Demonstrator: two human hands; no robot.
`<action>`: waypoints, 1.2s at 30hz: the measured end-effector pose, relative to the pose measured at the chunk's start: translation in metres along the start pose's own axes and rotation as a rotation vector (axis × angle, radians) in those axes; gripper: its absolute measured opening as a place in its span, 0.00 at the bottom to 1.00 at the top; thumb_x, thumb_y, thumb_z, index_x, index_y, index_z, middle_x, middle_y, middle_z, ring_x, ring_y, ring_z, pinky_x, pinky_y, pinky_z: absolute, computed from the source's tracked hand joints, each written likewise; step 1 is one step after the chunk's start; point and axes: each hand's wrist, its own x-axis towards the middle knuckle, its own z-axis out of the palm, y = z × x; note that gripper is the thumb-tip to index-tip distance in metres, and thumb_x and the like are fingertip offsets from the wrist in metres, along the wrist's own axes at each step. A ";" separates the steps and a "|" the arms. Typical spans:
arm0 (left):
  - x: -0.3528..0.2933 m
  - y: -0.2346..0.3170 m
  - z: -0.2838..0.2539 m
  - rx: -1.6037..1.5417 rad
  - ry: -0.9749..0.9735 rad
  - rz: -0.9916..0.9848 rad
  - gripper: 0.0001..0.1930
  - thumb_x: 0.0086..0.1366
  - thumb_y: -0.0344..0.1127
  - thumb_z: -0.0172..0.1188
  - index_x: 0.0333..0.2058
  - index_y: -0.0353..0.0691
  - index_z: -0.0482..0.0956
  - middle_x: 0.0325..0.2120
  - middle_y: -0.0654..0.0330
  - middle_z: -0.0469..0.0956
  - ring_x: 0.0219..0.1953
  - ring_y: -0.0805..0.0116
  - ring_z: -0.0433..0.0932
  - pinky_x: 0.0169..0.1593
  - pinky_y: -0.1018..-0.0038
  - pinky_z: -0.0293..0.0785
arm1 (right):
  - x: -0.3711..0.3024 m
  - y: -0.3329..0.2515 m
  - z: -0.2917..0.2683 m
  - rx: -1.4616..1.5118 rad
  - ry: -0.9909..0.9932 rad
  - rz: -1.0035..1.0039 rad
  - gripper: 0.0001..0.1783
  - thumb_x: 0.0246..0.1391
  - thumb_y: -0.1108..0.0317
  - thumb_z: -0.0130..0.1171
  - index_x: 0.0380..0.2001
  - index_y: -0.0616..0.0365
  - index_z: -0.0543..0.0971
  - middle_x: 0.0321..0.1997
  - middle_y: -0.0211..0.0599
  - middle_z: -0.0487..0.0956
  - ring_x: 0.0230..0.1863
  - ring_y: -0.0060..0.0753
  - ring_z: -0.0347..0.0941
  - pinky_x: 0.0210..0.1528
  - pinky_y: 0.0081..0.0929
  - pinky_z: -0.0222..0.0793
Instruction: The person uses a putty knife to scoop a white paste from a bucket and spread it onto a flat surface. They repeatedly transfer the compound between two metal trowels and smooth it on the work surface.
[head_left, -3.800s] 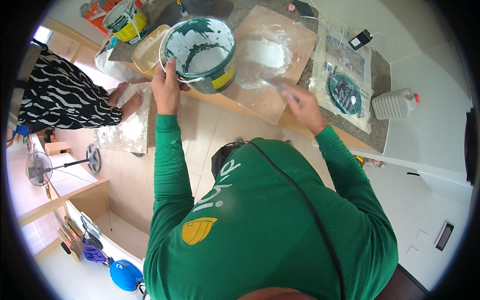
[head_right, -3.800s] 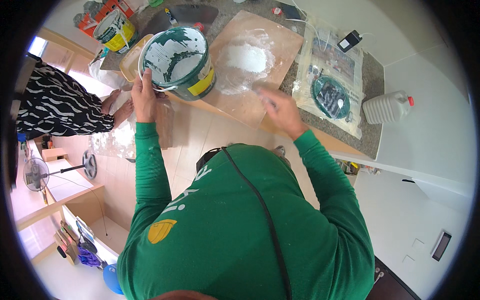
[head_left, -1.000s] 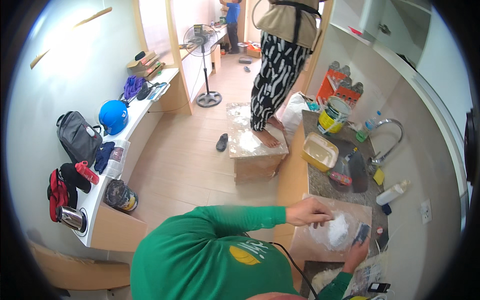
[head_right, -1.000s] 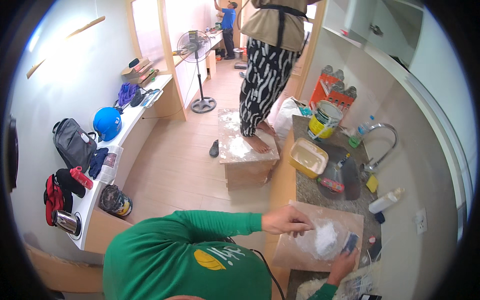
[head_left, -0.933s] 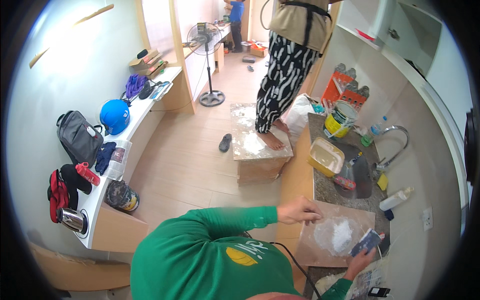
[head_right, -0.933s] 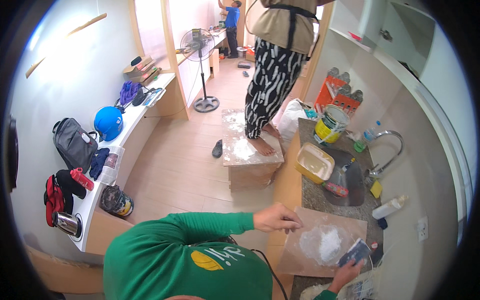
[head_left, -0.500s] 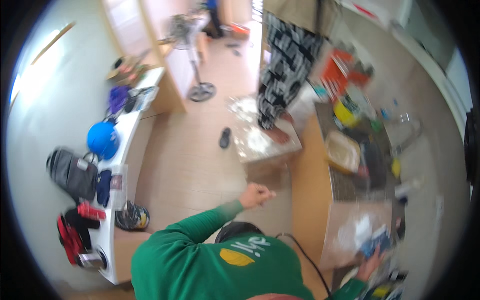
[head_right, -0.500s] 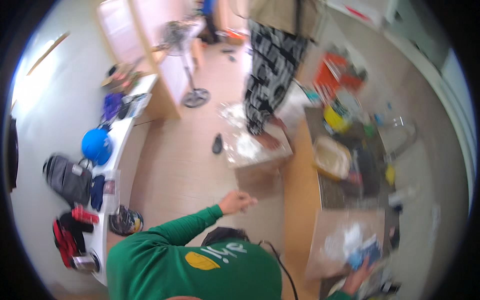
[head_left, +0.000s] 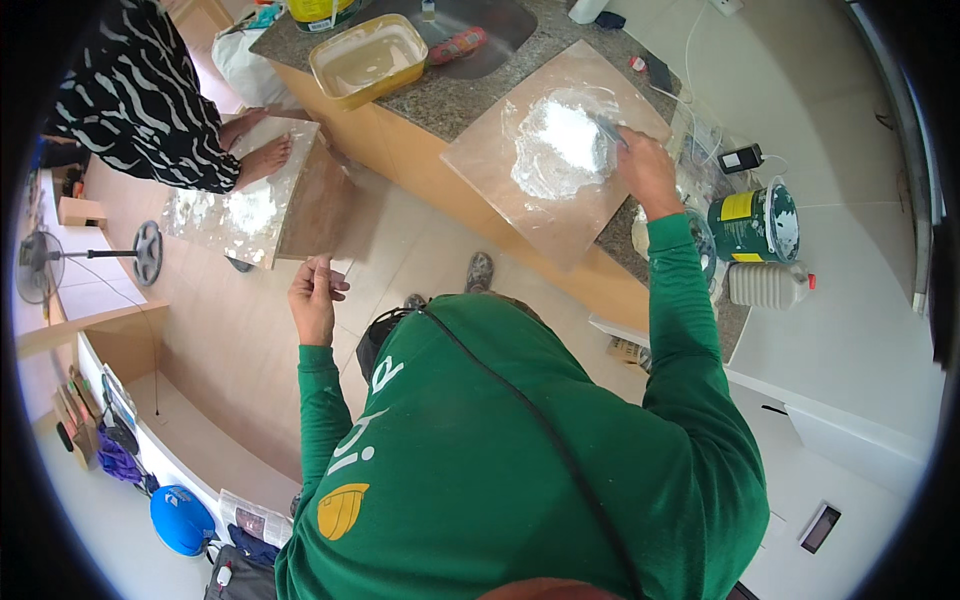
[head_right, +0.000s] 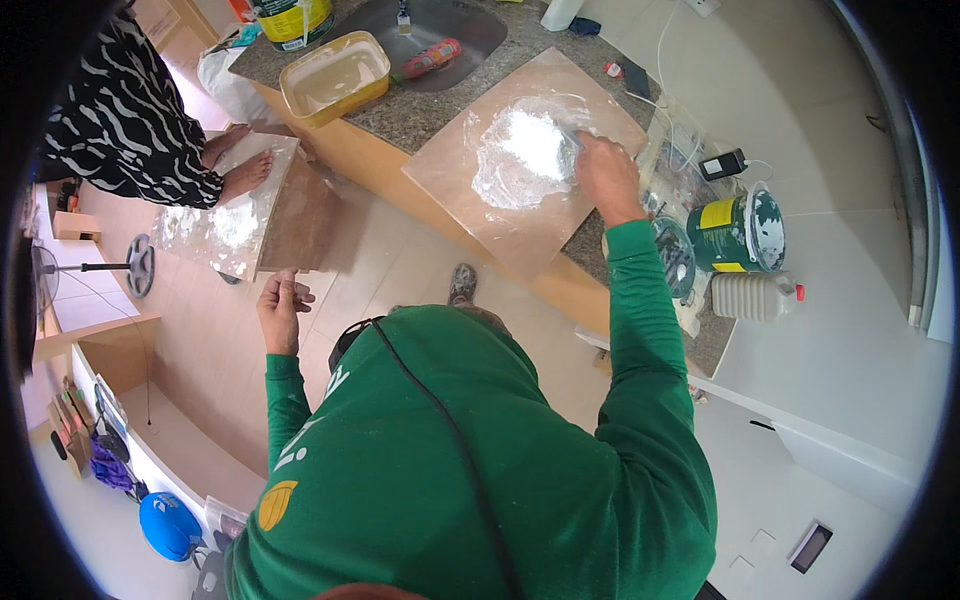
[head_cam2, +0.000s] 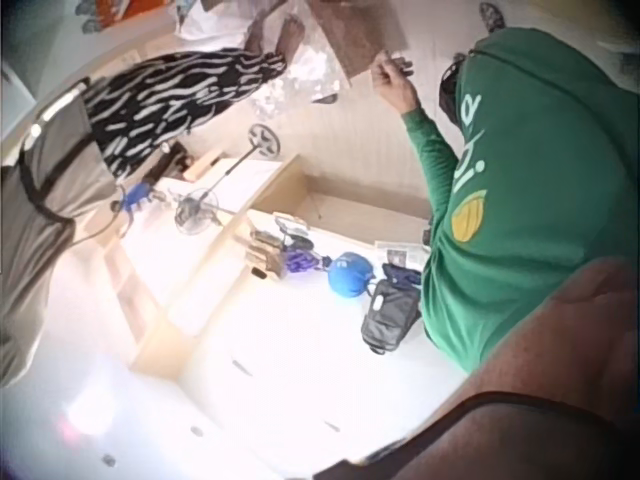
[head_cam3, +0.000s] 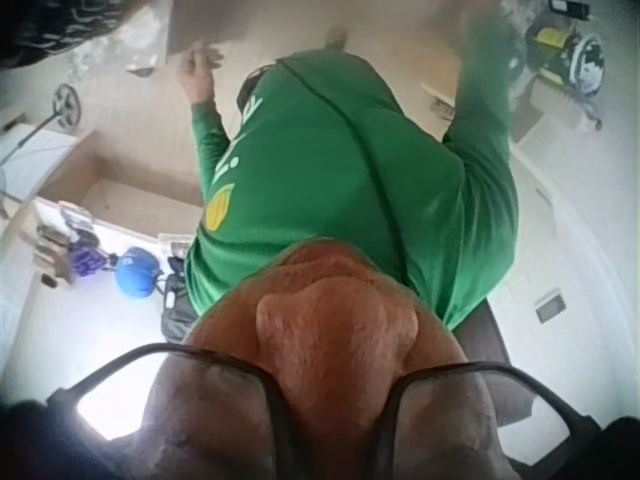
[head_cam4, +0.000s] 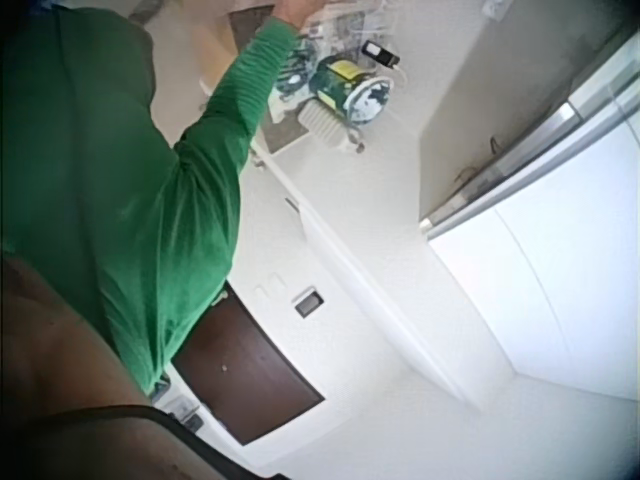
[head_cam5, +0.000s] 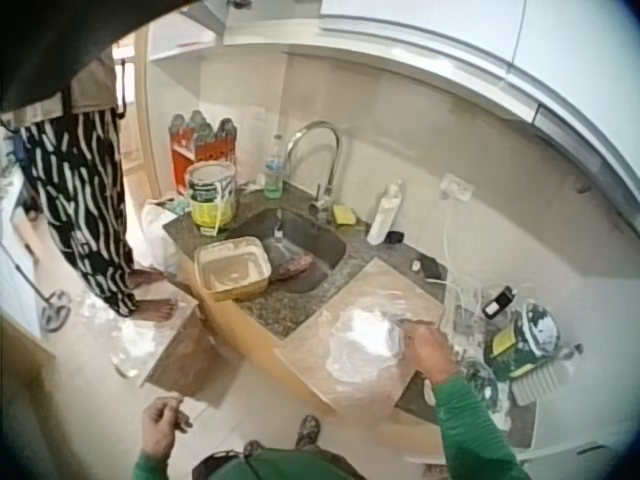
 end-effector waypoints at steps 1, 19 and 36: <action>0.001 0.000 0.003 -0.006 0.002 0.000 0.18 0.76 0.48 0.57 0.45 0.37 0.81 0.26 0.63 0.80 0.28 0.75 0.81 0.29 0.80 0.73 | 0.001 0.000 0.004 -0.019 -0.044 0.028 0.19 0.62 0.64 0.55 0.55 0.52 0.81 0.48 0.55 0.82 0.49 0.61 0.79 0.52 0.51 0.74; -0.001 0.002 0.035 0.020 -0.017 -0.027 0.19 0.75 0.49 0.57 0.45 0.37 0.81 0.26 0.64 0.80 0.27 0.75 0.80 0.29 0.80 0.73 | 0.058 0.032 -0.009 0.097 -0.309 -0.256 0.16 0.59 0.64 0.58 0.49 0.50 0.84 0.47 0.50 0.83 0.48 0.57 0.79 0.53 0.48 0.72; 0.005 0.006 0.061 0.054 0.006 -0.049 0.19 0.75 0.49 0.57 0.44 0.37 0.80 0.27 0.63 0.80 0.28 0.74 0.81 0.30 0.79 0.74 | 0.057 0.022 -0.011 -0.177 -0.268 -0.404 0.14 0.54 0.71 0.54 0.39 0.53 0.86 0.38 0.51 0.84 0.44 0.56 0.82 0.46 0.51 0.76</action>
